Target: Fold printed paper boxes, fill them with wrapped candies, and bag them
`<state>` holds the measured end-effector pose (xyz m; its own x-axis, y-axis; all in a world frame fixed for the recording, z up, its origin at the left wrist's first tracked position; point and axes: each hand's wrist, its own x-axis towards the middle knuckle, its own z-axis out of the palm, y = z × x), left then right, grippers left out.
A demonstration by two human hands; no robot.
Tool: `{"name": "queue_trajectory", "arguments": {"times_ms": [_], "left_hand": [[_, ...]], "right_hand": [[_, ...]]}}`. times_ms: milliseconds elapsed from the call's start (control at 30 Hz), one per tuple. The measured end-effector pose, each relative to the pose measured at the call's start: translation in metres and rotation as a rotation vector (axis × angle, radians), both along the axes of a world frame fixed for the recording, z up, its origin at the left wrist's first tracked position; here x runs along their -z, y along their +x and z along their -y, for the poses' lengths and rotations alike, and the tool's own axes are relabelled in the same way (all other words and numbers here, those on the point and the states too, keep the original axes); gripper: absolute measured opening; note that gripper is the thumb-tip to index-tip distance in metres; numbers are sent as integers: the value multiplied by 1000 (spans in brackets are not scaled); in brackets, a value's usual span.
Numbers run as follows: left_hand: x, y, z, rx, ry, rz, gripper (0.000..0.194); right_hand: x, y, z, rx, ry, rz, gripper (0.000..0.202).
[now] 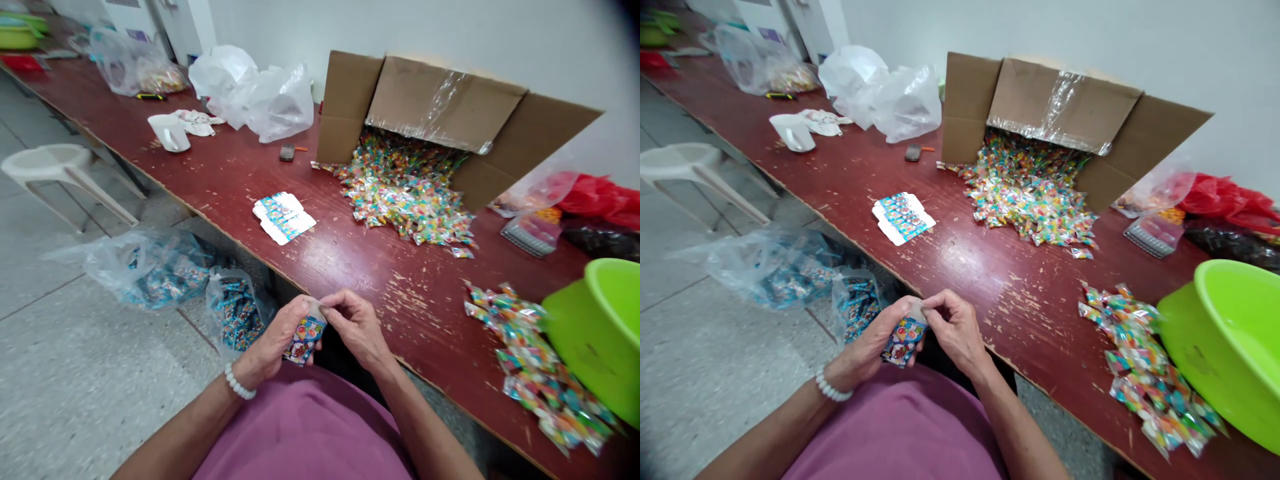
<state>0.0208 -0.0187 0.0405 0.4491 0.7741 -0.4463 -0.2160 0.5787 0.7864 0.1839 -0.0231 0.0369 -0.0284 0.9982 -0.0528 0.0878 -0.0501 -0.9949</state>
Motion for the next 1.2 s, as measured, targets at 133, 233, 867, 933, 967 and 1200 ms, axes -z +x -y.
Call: {"name": "queue_trajectory", "arguments": {"times_ms": [133, 233, 867, 933, 967, 1200], "left_hand": [[6, 0, -2, 10, -204, 100, 40], [5, -1, -2, 53, -224, 112, 46], [-1, 5, -3, -38, -107, 48, 43], [-1, 5, -3, -46, -75, 15, 47], [-1, 5, -4, -45, -76, 4, 50], [4, -1, -5, 56, -61, 6, 75]], "right_hand": [[-2, 1, 5, -4, 53, -48, 10], [-2, 2, 9, 7, 143, -8, 7], [-6, 10, 13, -137, 295, 115, 11], [-4, 8, 9, -113, 159, 26, 12], [-2, 6, 7, -122, 94, -28, 17], [-5, 4, -5, -209, -162, -257, 21]]}}
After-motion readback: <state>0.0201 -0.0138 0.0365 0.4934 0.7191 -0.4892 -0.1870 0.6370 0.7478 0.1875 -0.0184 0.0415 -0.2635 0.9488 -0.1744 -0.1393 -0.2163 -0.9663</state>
